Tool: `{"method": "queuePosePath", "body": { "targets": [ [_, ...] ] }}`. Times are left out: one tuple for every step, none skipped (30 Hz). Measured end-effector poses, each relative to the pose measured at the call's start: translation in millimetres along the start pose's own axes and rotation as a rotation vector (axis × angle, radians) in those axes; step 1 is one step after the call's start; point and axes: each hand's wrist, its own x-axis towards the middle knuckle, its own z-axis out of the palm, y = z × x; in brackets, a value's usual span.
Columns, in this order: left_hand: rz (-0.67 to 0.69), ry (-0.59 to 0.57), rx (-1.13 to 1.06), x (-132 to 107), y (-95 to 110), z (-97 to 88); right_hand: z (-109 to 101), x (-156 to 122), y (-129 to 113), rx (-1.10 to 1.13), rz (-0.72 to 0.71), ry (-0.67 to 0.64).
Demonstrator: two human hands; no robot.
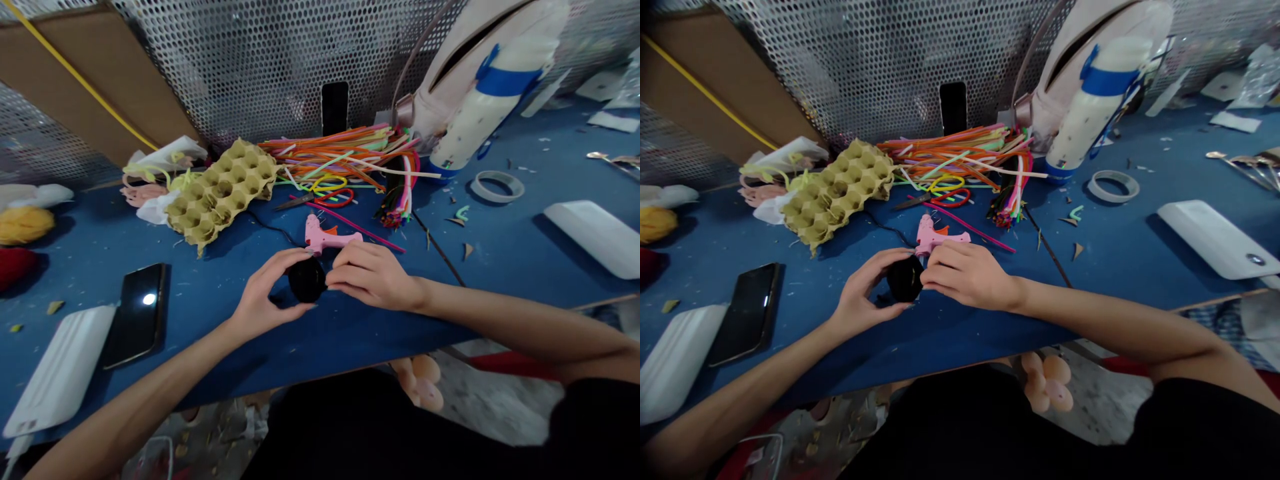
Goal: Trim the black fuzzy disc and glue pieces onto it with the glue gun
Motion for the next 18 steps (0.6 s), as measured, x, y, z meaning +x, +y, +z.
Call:
{"method": "queuePosePath", "body": {
  "targets": [
    [0.003,-0.008,0.001,0.5,0.3,0.1,-0.7,0.9,0.0,-0.018,-0.016,0.003],
    [0.007,-0.016,0.002,1.0,0.6,0.2,-1.4,1.9,-0.1,-0.037,-0.033,0.005],
    [0.013,-0.025,0.005,1.5,1.0,0.4,-1.9,2.6,-0.2,-0.053,-0.053,0.009],
    [0.021,-0.031,0.009,2.0,1.4,0.6,-2.3,3.3,-0.2,-0.067,-0.071,0.013],
    [0.032,-0.034,0.014,2.3,1.6,0.8,-2.5,3.7,-0.2,-0.075,-0.087,0.019],
    [0.042,-0.034,0.019,2.5,1.6,1.0,-2.5,4.0,-0.1,-0.079,-0.102,0.025],
    [0.051,-0.034,0.023,2.6,1.3,1.2,-2.4,4.1,0.0,-0.079,-0.112,0.028],
    [0.057,-0.034,0.027,2.5,0.9,1.4,-2.1,4.1,0.2,-0.075,-0.118,0.030],
    [0.061,-0.036,0.029,2.4,0.4,1.6,-1.8,3.9,0.3,-0.070,-0.120,0.028],
    [0.063,-0.037,0.030,2.2,-0.1,1.7,-1.5,3.7,0.3,-0.064,-0.118,0.023],
    [0.062,-0.038,0.031,1.9,-0.5,1.7,-1.3,3.5,0.3,-0.056,-0.112,0.016],
    [0.058,-0.038,0.030,1.7,-0.8,1.7,-1.1,3.2,0.2,-0.049,-0.106,0.008],
    [0.053,-0.037,0.026,1.5,-0.8,1.7,-1.0,2.9,0.0,-0.041,-0.099,0.001],
    [0.044,-0.035,0.022,1.2,-0.7,1.7,-1.0,2.7,-0.2,-0.034,-0.092,-0.003],
    [0.031,-0.033,0.018,0.8,-0.4,1.7,-1.0,2.5,-0.4,-0.028,-0.086,-0.005],
    [0.013,-0.032,0.015,0.5,-0.1,1.8,-1.0,2.3,-0.6,-0.025,-0.082,-0.004],
    [-0.008,-0.032,0.014,0.0,0.3,1.8,-1.0,2.2,-0.7,-0.025,-0.081,-0.002],
    [-0.029,-0.031,0.015,-0.4,0.7,1.8,-0.9,2.1,-0.8,-0.027,-0.081,0.001]
  ]
}}
